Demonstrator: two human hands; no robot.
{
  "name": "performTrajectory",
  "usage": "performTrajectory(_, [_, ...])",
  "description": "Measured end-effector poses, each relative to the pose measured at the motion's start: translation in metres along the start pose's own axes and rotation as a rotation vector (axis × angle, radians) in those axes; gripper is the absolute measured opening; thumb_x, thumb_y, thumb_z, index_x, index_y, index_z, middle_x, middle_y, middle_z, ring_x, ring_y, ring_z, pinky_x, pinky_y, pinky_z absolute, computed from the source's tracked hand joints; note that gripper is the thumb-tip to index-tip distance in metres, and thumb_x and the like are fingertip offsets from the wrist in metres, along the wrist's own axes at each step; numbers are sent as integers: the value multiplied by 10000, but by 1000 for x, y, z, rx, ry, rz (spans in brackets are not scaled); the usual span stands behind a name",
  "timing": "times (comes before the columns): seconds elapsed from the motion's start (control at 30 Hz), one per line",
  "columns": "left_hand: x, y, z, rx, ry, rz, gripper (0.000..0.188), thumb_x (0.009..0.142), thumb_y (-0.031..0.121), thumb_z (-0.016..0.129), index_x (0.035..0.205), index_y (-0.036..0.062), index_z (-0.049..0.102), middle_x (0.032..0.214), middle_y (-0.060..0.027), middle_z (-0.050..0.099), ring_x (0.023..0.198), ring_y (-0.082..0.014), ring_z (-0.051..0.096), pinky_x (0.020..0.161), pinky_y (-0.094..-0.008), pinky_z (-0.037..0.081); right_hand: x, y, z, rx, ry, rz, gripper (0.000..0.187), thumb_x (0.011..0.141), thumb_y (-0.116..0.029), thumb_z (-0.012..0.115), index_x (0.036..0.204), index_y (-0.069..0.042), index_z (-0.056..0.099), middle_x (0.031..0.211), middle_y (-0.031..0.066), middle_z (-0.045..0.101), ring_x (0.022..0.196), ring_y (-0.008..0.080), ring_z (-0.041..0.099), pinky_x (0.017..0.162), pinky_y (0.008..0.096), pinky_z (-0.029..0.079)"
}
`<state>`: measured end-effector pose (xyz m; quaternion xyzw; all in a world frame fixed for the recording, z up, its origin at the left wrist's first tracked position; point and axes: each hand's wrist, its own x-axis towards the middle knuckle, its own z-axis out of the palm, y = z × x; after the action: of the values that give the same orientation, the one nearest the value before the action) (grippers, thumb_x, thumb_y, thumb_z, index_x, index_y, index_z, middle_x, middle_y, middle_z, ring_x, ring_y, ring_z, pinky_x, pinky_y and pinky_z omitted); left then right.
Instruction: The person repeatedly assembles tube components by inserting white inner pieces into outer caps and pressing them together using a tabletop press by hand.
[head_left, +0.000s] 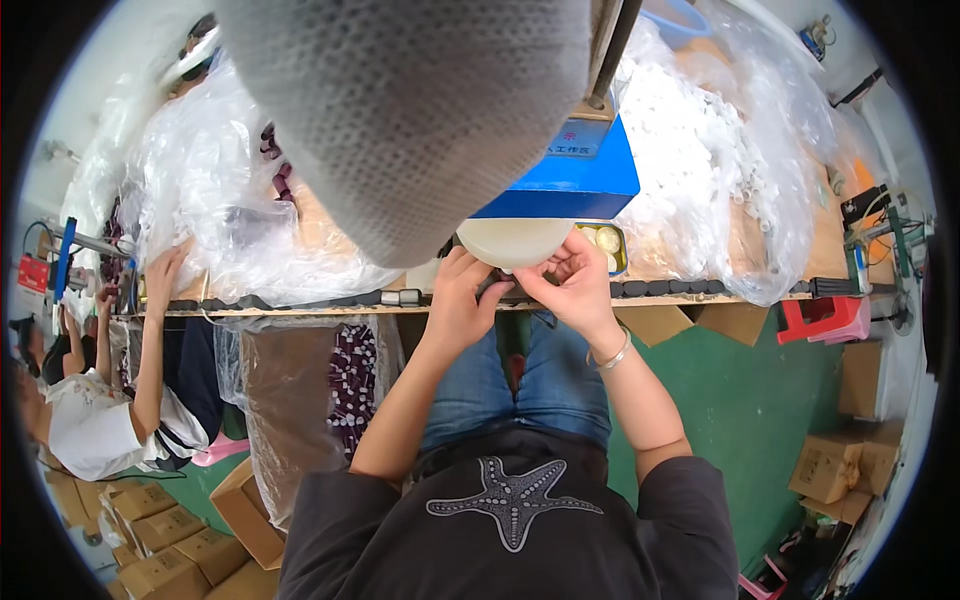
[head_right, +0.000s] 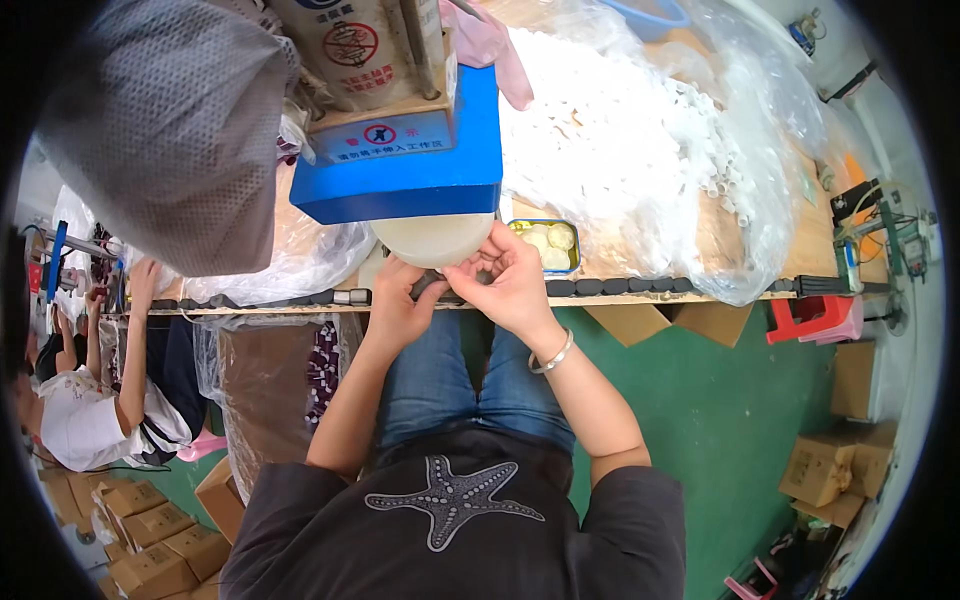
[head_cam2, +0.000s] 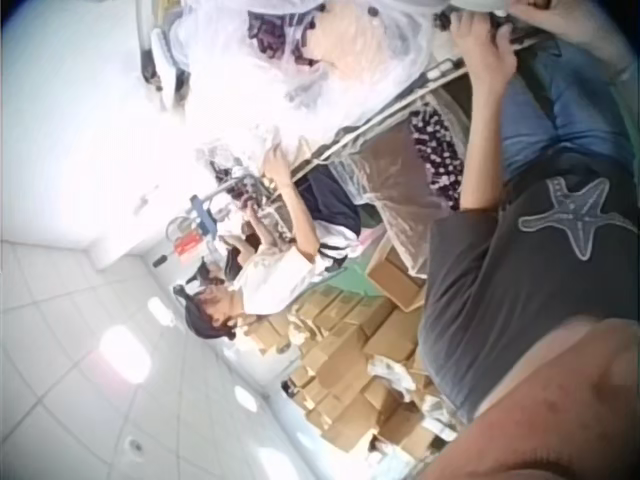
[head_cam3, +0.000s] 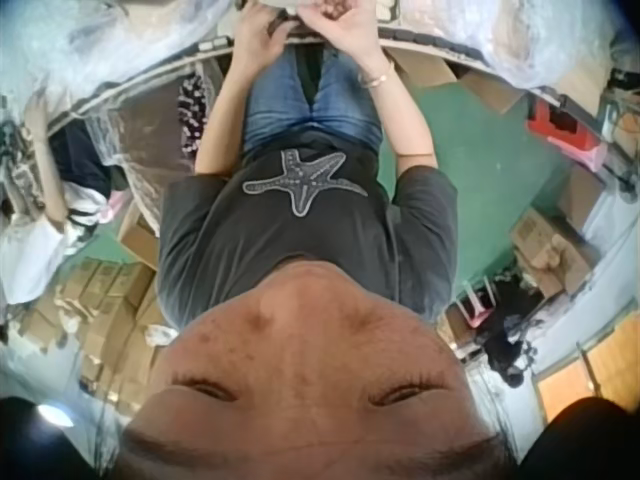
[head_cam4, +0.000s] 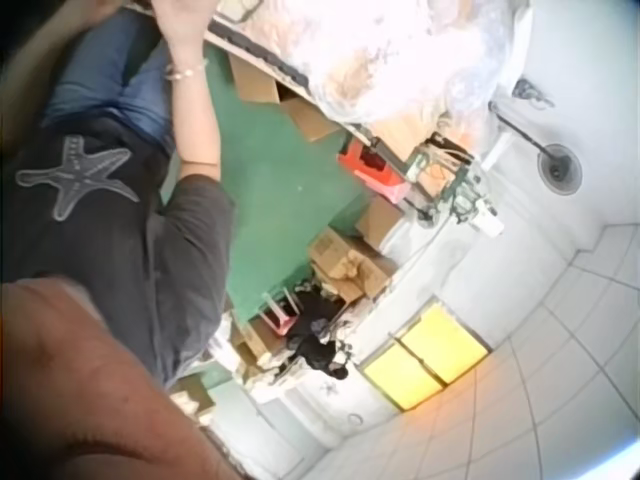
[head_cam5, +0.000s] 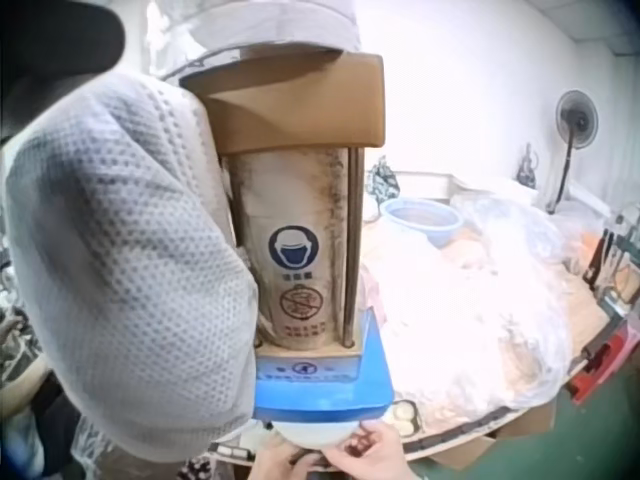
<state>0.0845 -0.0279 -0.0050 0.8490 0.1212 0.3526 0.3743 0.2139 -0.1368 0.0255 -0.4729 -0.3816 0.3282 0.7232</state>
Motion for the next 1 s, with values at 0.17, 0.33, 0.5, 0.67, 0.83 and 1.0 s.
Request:
performTrajectory(0.17, [0,-1,2,9,35,1,351,699,-24,696,1045,11,645,1020,-125,644,983,-345,564,870,-421,437,-2,8,4,-364,19,-36,273,767,-10,737,1018,-7,632,674,-39,588,566,15,474,507,196,396])
performTrajectory(0.33, [-2,-7,3,-6,21,1,365,681,-36,699,1039,5,643,1022,-123,642,976,-343,556,882,-410,427,-3,9,-4,-484,-23,72,357,737,-66,783,1056,-18,629,634,-47,530,548,17,426,494,198,363])
performTrajectory(0.5, [-6,5,-7,-16,87,16,448,666,44,787,1084,-20,638,1050,-140,647,986,-326,565,871,-403,450,-39,4,-21,-204,182,-5,555,771,5,762,1278,4,535,911,35,681,651,17,470,577,174,406])
performTrajectory(0.67, [-29,-1,-10,25,231,68,446,673,67,810,1078,-27,649,1029,-143,665,928,-313,586,812,-379,477,-83,-3,-63,-242,237,22,424,810,50,710,1213,19,582,956,80,702,704,24,567,634,167,465])
performTrajectory(0.83, [-19,10,3,115,185,-16,380,708,63,774,1061,-7,653,1011,-124,666,962,-298,567,861,-396,421,-53,-21,-114,-526,432,-146,190,875,-7,671,1062,22,657,869,53,692,722,44,611,621,189,480])
performTrajectory(1.0, [-10,2,9,126,160,-41,335,731,88,754,1054,66,669,954,-59,668,954,-241,562,826,-372,339,41,-30,-152,-1249,300,-204,160,805,18,620,951,11,685,842,146,660,739,254,655,659,339,516])
